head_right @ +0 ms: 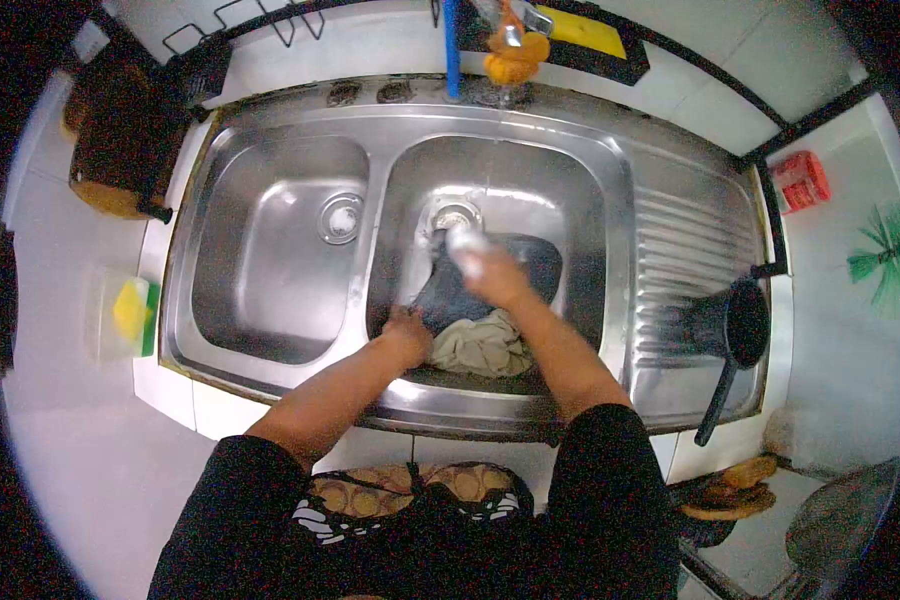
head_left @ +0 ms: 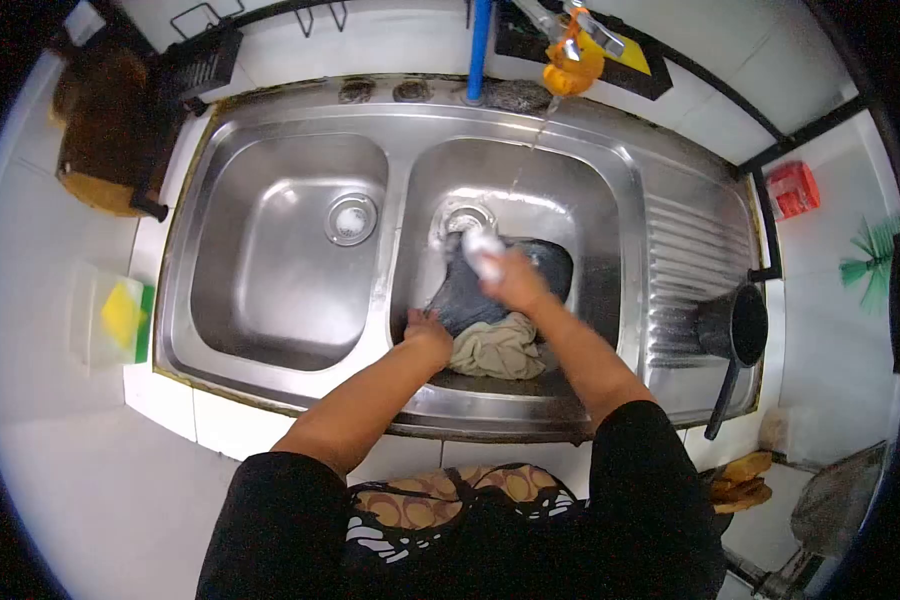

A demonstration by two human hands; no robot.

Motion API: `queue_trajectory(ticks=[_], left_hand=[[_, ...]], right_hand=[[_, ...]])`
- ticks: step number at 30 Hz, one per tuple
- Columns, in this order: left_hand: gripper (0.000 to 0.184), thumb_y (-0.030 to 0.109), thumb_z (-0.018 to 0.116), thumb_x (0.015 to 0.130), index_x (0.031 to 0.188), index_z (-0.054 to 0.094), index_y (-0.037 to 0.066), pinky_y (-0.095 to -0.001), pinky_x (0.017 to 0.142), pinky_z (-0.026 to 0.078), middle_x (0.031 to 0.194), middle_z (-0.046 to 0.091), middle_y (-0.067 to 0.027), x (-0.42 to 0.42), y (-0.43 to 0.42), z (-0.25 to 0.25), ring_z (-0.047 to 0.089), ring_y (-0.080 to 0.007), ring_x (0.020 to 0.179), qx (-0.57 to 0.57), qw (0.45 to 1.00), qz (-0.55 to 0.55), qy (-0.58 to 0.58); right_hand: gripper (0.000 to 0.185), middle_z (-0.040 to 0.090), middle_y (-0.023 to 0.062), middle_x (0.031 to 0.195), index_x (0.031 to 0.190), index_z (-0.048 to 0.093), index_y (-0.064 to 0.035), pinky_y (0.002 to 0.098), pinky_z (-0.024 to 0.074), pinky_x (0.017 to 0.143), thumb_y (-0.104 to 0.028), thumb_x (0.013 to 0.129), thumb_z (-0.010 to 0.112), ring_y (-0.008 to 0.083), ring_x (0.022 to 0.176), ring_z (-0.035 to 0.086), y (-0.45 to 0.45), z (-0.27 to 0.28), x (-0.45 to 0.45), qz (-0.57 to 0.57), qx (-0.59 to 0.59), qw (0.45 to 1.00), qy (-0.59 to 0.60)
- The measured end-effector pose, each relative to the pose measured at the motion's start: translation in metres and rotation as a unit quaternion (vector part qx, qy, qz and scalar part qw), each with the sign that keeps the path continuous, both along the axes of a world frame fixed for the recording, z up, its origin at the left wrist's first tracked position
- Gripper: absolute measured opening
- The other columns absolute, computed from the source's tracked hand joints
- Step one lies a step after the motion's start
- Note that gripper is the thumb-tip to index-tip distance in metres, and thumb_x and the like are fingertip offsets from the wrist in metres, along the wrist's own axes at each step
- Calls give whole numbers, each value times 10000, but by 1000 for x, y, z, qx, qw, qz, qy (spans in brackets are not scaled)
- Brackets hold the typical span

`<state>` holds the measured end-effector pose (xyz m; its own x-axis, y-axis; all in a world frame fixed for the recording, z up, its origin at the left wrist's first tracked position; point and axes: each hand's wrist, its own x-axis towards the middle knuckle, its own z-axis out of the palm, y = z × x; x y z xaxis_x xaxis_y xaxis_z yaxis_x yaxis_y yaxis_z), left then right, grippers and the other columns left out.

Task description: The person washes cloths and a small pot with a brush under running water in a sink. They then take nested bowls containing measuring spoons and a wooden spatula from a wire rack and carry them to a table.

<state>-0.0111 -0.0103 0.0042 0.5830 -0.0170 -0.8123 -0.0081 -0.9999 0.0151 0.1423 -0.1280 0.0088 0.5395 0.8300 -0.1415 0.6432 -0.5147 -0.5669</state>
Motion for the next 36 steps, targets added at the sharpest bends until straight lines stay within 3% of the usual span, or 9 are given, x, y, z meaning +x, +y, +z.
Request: queue_trajectory(ticks=[3,7,11,13,17,25,32,33,36], left_hand=[[404,181,525,782,1165,544,53,-554,1036,101,1414,170,-229,7,-1,14,274,-403,1262,-11,999,34,32],[539,146,604,736,1240,455,26,-527,1047,66,1432,135,-198,11,-4,20,190,-407,1291,-21,997,51,48],[476,139,603,708,1166,534,27,-558,1033,107,1405,196,-231,4,-3,16,243,-426,1267,-24,998,42,30],[478,147,598,709,1166,533,26,-555,1031,121,1396,223,-231,3,-2,9,255,-424,1262,-15,999,44,10],[616,143,624,711,1265,408,-18,-506,1057,56,1420,167,-215,10,-2,4,182,-402,1298,-25,997,63,36],[382,152,585,721,1090,597,54,-545,994,235,1253,455,-216,12,-2,52,415,-357,1183,-51,993,5,105],[358,234,536,764,1080,606,81,-484,975,299,1254,474,-137,55,-17,6,425,-270,1191,-174,953,-33,-247],[366,245,516,782,1096,600,77,-477,975,302,1296,440,-136,59,-15,-7,408,-265,1208,-192,913,-72,-352],[452,295,470,830,1228,486,81,-512,1013,197,1393,283,-134,56,16,-21,281,-269,1282,-38,962,100,-250]], right_hand=[[525,534,241,1021,1207,490,-156,470,399,878,-203,704,632,372,974,509,-5,-24,51,-225,43,973,-30],[543,513,185,1035,1207,516,-237,428,380,892,-256,686,669,339,1002,489,13,-9,-41,135,124,979,93],[527,511,198,1008,1212,506,-217,423,383,880,-220,707,659,345,991,487,-8,-47,40,-65,65,982,-162],[527,513,205,1013,1226,483,-175,420,394,870,-212,724,636,355,968,497,-6,-19,62,-199,11,979,-48],[573,528,210,983,1190,533,-188,395,411,814,-225,639,686,339,873,522,10,-41,-36,109,129,985,36],[529,536,217,1081,1222,471,-143,408,424,835,-256,733,639,341,984,526,2,-14,45,-269,103,957,-27],[571,577,117,997,1267,440,-160,302,429,704,-331,759,637,148,737,502,-22,-94,17,-414,249,875,12],[558,493,188,1212,1255,433,-120,384,373,922,-300,759,613,356,1086,490,-21,-55,5,-418,178,887,87],[574,504,228,1148,1246,449,-137,417,382,901,-267,722,646,387,1034,495,-39,-55,17,-388,190,902,8]])
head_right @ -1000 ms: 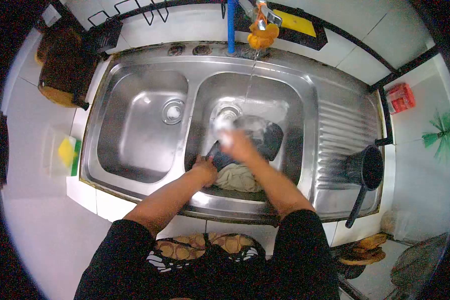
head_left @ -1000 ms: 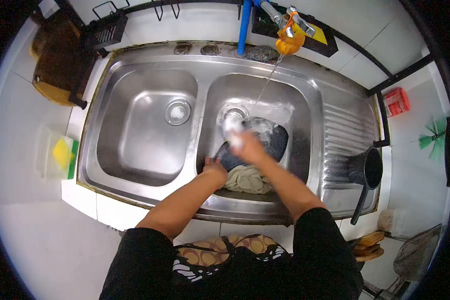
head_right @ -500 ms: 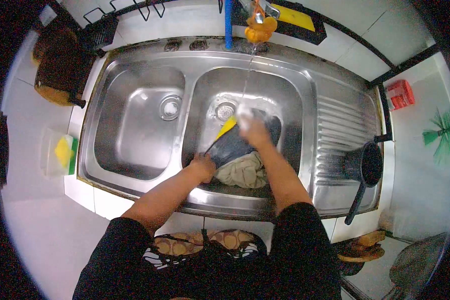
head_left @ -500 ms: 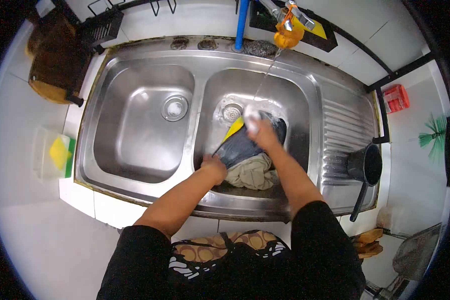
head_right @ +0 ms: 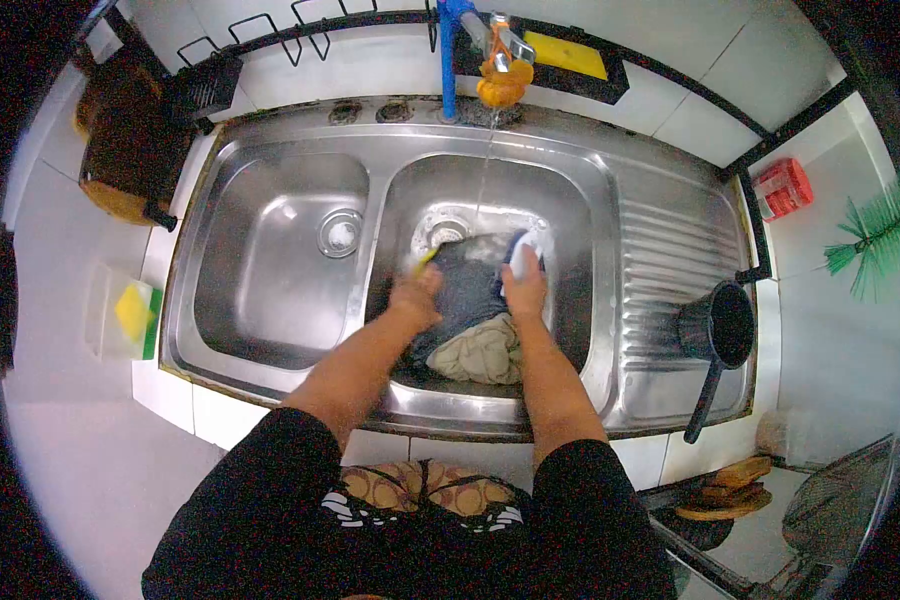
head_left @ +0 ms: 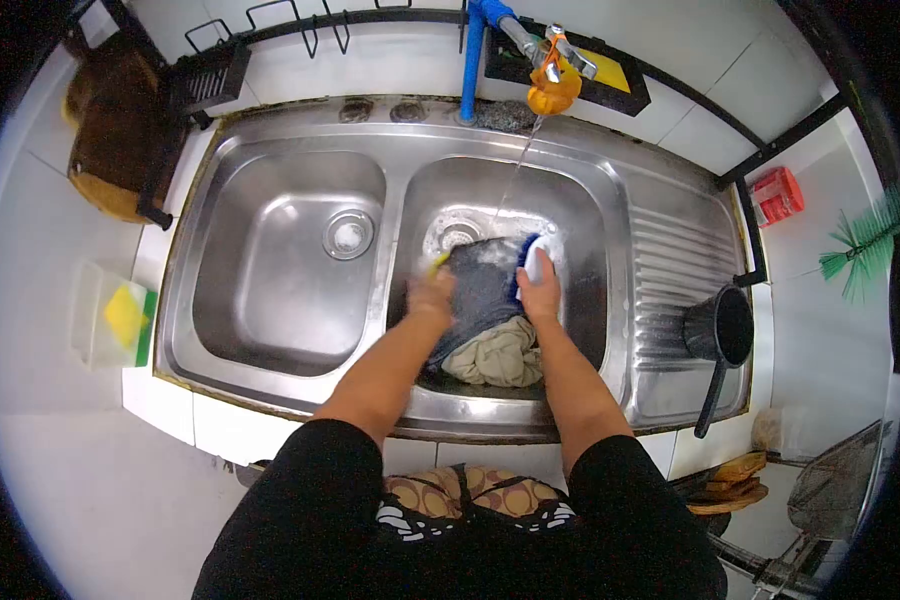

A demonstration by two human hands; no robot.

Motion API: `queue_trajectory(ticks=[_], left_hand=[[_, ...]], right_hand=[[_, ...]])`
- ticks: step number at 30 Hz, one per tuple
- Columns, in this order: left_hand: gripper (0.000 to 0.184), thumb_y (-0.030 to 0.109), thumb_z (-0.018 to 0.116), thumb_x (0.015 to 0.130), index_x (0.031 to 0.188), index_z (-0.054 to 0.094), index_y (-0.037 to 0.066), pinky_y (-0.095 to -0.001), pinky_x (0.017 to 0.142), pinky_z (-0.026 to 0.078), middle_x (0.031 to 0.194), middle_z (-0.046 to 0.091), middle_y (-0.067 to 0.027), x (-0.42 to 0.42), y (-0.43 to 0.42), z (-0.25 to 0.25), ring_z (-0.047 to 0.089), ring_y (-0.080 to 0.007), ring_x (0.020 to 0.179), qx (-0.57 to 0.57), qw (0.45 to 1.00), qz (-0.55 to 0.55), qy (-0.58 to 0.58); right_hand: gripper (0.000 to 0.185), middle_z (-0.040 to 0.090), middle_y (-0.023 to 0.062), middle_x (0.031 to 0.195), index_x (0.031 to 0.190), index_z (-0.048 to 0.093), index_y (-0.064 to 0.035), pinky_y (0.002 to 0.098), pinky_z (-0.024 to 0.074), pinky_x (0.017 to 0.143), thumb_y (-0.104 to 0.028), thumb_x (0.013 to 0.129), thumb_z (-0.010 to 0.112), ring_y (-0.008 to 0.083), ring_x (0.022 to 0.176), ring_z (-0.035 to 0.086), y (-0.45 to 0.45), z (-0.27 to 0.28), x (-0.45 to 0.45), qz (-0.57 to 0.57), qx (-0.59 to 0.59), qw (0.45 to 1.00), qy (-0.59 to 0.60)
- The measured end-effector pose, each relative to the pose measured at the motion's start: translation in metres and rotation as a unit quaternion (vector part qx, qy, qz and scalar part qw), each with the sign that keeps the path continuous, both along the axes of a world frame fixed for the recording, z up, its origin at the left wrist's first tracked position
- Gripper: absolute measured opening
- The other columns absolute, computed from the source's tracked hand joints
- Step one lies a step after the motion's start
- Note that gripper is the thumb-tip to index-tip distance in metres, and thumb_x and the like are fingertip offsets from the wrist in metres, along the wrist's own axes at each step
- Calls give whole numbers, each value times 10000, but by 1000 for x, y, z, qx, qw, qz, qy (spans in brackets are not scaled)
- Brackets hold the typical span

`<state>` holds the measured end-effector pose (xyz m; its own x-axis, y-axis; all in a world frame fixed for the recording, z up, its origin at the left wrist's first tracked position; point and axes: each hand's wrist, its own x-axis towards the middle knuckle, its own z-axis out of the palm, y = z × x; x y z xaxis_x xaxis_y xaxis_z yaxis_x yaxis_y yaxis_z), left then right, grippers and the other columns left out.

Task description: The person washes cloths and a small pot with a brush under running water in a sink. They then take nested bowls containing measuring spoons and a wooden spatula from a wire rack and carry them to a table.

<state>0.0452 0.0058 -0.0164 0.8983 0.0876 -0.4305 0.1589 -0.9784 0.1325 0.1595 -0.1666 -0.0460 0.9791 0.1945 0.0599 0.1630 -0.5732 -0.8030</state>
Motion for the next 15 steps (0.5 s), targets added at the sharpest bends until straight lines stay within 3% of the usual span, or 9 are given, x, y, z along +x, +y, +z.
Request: queue_trajectory(ticks=[1,2,3,4,7,8,10,13,15], left_hand=[[473,312,453,847,1262,453,86,-524,1019,174,1409,262,-122,1,3,15,260,-272,1294,56,996,15,62],[478,330,435,867,1283,427,96,-536,1013,170,1402,286,-94,4,1,31,270,-275,1287,144,978,-38,146],[483,349,417,886,1303,401,106,-547,1007,165,1394,310,-66,8,0,46,280,-278,1280,231,943,-86,222],[518,365,456,860,1300,409,96,-575,1005,115,1394,309,-101,-5,-4,31,266,-299,1284,291,949,-51,112],[444,304,444,832,1202,523,71,-574,999,133,1370,328,-172,-21,2,16,267,-361,1278,167,984,-38,54],[443,296,456,820,1194,528,70,-568,1001,142,1362,340,-174,-32,-4,14,273,-357,1276,150,980,-72,112],[442,281,479,796,1179,538,67,-556,1005,159,1346,363,-179,-50,-16,68,286,-348,1272,118,958,-136,221],[427,271,528,759,1128,572,60,-513,1021,183,1340,362,-192,-43,-26,56,299,-330,1269,-27,912,-96,397],[472,271,543,755,1175,526,56,-487,1034,185,1352,339,-196,-42,-22,64,299,-321,1270,8,951,-123,283]], right_hand=[[582,506,248,1114,1244,454,-149,428,387,888,-257,710,656,405,1006,497,-2,6,0,-12,5,1000,-22],[589,493,282,1054,1244,458,-161,434,382,886,-244,697,661,423,996,481,-5,15,3,-28,-25,998,45],[593,490,284,1045,1246,457,-174,436,379,887,-240,694,663,424,1000,475,-4,14,0,9,-56,998,28],[597,488,287,1036,1247,456,-186,439,376,888,-236,690,664,425,1005,470,-2,15,-1,47,-86,995,7],[614,475,288,1053,1258,444,-233,430,357,928,-223,685,664,419,1053,444,-3,24,-6,170,-133,976,-8],[619,471,288,1063,1262,437,-244,426,355,936,-222,686,663,421,1057,441,-8,25,-5,183,-152,971,2],[643,449,300,1112,1278,409,-269,419,346,962,-219,689,660,432,1079,428,-17,37,1,167,-191,964,81],[628,484,266,1094,1277,410,-276,440,373,926,-225,696,644,425,1060,446,-28,47,6,183,-200,959,86],[621,499,258,1054,1273,420,-271,439,389,892,-228,695,644,415,1017,467,-16,50,0,201,-213,956,30]])
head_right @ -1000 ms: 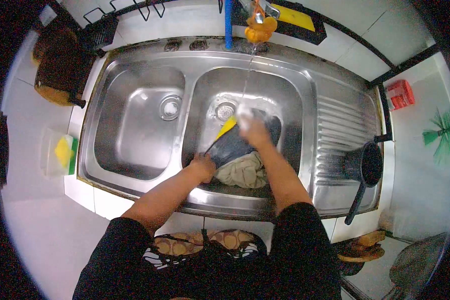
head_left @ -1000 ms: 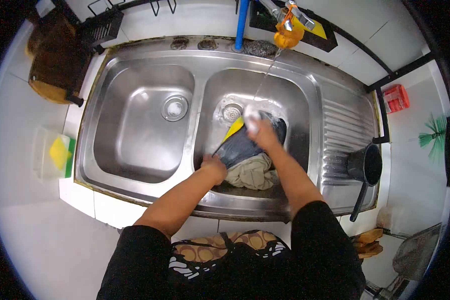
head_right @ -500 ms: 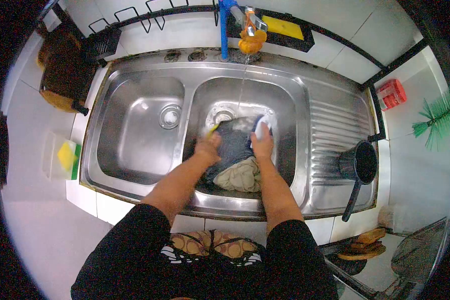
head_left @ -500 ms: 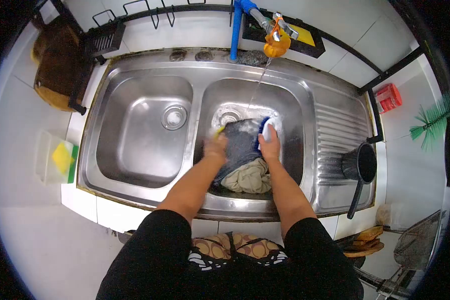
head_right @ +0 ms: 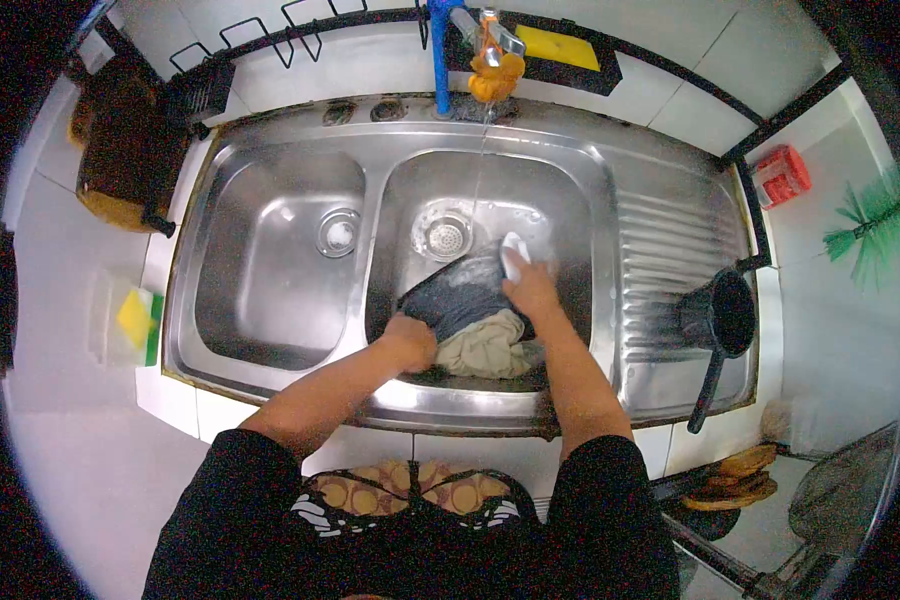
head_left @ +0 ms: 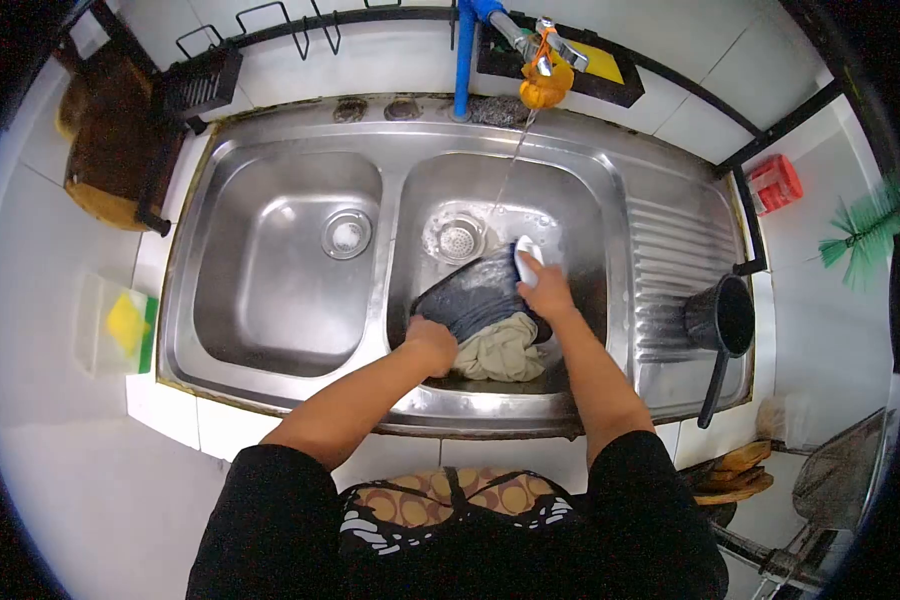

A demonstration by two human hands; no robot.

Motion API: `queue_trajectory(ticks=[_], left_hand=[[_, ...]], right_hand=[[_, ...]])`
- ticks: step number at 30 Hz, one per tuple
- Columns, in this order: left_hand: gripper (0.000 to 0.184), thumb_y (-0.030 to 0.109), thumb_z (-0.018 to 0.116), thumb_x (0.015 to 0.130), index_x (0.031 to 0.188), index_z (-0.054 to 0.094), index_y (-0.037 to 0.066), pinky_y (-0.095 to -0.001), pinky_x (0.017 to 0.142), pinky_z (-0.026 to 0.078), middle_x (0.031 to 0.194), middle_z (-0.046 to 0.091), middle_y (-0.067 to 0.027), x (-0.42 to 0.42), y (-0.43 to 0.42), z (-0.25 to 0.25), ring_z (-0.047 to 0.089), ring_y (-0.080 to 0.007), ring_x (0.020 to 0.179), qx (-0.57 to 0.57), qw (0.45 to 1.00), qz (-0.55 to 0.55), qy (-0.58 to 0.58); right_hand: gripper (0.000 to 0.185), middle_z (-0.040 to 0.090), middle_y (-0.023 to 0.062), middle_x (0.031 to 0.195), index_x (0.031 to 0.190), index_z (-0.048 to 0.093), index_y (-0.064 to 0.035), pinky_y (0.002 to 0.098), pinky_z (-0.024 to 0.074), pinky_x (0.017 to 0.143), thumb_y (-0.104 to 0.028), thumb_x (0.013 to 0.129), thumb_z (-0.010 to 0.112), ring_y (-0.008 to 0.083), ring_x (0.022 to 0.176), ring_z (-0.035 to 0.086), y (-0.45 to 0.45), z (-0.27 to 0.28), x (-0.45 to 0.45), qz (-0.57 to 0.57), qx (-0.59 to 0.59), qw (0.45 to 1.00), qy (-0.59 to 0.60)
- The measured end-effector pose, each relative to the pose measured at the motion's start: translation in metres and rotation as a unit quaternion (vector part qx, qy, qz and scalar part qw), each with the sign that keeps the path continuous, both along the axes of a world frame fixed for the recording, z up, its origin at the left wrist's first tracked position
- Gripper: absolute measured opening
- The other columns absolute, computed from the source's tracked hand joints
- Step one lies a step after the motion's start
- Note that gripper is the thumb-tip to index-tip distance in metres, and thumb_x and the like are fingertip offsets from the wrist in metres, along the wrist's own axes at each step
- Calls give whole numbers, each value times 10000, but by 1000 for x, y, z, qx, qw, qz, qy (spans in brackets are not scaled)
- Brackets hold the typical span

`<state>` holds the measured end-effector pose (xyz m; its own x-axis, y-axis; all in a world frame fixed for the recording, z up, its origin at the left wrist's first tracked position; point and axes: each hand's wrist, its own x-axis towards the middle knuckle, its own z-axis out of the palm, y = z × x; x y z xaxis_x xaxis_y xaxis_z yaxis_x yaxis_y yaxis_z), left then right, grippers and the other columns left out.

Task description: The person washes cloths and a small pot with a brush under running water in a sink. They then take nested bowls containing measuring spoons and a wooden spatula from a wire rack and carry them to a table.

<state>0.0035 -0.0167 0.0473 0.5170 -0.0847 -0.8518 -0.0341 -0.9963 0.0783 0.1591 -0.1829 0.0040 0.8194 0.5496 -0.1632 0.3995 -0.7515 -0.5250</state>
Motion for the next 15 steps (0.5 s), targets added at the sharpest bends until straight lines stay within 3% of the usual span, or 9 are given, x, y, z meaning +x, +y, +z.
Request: queue_trajectory(ticks=[3,4,5,6,8,9,12,15], left_hand=[[541,212,548,745,1253,446,57,-478,1036,176,1381,291,-187,-5,14,-20,299,-315,1272,-25,993,20,-111],[568,182,546,740,1280,417,59,-480,1035,172,1393,273,-181,-4,18,-28,299,-315,1272,-38,989,37,-137],[682,200,573,744,1351,292,68,-483,1037,153,1431,181,-170,-1,17,-24,254,-318,1295,-15,997,37,-73],[707,206,592,737,1357,280,71,-485,1037,150,1434,173,-171,0,16,-22,238,-320,1301,11,998,30,-47],[760,217,630,724,1369,254,76,-488,1037,143,1438,157,-172,-2,13,-23,205,-323,1314,60,998,18,9],[786,234,676,700,1362,279,84,-481,1040,136,1438,153,-173,-4,12,-26,187,-323,1318,39,997,67,-17],[759,142,557,732,1383,174,57,-503,1053,138,1422,107,-242,4,11,-14,207,-404,1291,6,998,53,25],[738,159,562,733,1373,210,53,-501,1047,165,1420,109,-245,4,9,-11,245,-403,1276,17,1000,16,2]], right_hand=[[619,496,252,985,1268,440,-262,433,406,832,-239,688,655,394,926,487,38,11,-35,120,72,989,-46],[618,478,237,949,1267,444,-262,437,401,823,-249,689,661,380,901,479,54,-2,-47,174,112,978,3],[622,465,232,960,1266,444,-263,437,400,825,-230,687,668,373,909,480,66,-7,-60,229,115,966,23],[635,466,228,946,1271,439,-263,429,409,831,-209,684,674,375,944,487,72,-12,-74,264,110,956,72],[635,471,243,977,1267,443,-242,425,421,839,-179,679,674,386,982,485,62,-15,-68,272,38,959,68],[624,473,256,1004,1263,447,-229,434,424,841,-172,682,667,395,991,480,56,-8,-49,219,22,974,52],[599,471,287,1078,1248,458,-198,448,426,838,-151,683,651,410,988,472,26,-13,29,-12,-3,1000,4],[606,481,280,1076,1251,457,-207,448,415,854,-155,679,650,398,984,472,50,-43,9,78,13,989,-122]])
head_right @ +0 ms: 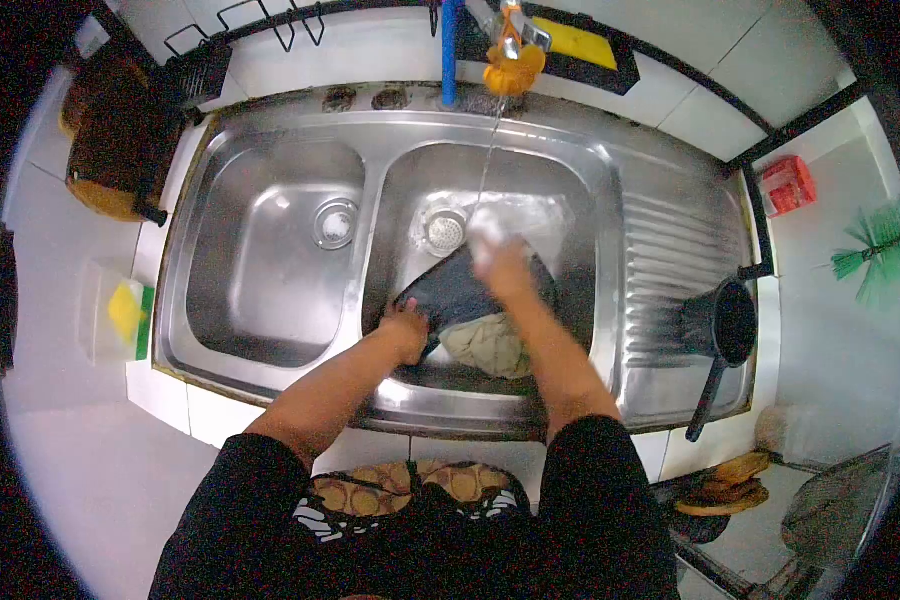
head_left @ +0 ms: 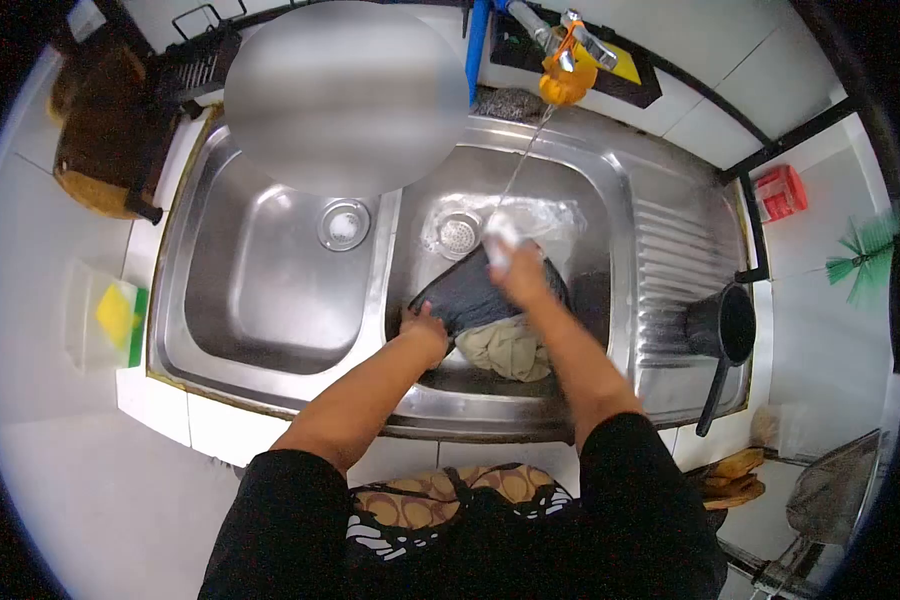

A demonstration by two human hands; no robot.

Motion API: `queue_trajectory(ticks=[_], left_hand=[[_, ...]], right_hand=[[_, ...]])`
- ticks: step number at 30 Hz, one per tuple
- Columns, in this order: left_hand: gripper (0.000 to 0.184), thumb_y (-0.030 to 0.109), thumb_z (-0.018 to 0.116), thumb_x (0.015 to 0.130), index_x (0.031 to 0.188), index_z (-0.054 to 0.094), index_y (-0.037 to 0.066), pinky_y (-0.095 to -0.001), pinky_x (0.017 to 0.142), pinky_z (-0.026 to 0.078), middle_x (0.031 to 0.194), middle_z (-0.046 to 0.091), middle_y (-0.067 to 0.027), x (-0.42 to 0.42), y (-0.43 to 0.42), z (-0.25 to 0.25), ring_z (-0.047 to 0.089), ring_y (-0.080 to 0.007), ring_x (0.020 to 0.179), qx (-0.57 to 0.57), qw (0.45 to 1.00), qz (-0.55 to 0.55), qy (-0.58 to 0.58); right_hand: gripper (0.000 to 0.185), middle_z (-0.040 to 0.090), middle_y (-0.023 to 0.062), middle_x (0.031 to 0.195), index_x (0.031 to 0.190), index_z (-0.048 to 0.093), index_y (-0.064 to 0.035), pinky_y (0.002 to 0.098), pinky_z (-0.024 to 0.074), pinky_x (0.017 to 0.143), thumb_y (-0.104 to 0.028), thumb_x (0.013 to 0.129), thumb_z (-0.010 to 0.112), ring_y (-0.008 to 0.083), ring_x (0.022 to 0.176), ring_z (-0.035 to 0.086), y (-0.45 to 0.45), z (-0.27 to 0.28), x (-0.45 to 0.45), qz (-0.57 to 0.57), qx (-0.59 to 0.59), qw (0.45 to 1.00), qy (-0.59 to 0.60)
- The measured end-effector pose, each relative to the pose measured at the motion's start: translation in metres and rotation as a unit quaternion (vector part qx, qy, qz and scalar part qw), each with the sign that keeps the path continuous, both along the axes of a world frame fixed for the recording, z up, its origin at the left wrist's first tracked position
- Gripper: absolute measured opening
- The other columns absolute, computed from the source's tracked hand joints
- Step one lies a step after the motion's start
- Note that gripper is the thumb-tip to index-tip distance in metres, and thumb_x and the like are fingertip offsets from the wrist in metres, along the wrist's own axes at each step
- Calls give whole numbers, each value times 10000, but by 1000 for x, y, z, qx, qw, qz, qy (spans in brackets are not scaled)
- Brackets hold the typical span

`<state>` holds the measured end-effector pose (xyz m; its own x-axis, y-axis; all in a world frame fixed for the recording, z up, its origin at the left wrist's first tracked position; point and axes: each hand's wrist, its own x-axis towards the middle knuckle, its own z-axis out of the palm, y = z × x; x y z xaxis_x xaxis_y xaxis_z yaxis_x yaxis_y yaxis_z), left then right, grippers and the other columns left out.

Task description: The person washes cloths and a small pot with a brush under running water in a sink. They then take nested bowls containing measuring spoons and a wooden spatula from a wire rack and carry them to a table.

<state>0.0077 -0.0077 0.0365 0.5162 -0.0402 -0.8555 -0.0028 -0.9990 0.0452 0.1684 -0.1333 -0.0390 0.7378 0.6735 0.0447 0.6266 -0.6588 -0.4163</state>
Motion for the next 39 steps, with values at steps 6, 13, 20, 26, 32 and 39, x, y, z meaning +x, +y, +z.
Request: queue_trajectory(ticks=[6,13,20,26,32,39], left_hand=[[547,132,650,697,1218,497,67,-546,1022,166,1376,335,-119,2,2,-11,128,-293,1338,-20,998,64,-1],[548,151,643,709,1227,486,64,-555,1013,185,1383,324,-115,9,0,-8,138,-301,1335,-9,1000,18,24],[469,136,586,752,1211,505,85,-558,1007,199,1374,330,-144,7,0,3,168,-315,1326,-11,1000,23,12],[453,136,568,758,1203,513,76,-552,987,235,1362,319,-205,6,-4,-1,200,-313,1318,-21,999,33,11],[411,147,586,713,1108,569,35,-400,866,442,1128,554,-197,10,6,-10,571,-323,997,-59,991,83,-88],[530,290,644,693,1146,532,38,-416,975,338,1222,444,-251,58,28,-42,427,-373,1148,-227,840,241,-431]], right_hand=[[554,500,227,1012,1238,461,-249,446,447,798,-211,713,635,364,907,526,-4,72,-5,1,-124,978,168],[630,518,224,1026,1259,453,-218,429,432,835,-236,671,679,367,918,529,9,49,-31,79,-85,991,73],[526,537,240,1053,1213,477,-233,458,435,823,-216,709,627,383,917,541,-2,47,10,-54,-48,993,88],[573,504,246,1035,1238,459,-283,451,400,860,-243,695,639,369,972,500,-7,27,-3,11,-22,998,62],[632,545,218,997,1242,469,-216,400,424,845,-212,650,692,357,940,532,-12,17,25,-88,32,993,65],[613,518,88,1113,1284,403,-147,312,436,844,-59,719,623,200,982,522,-23,65,-1,-49,359,718,595]])
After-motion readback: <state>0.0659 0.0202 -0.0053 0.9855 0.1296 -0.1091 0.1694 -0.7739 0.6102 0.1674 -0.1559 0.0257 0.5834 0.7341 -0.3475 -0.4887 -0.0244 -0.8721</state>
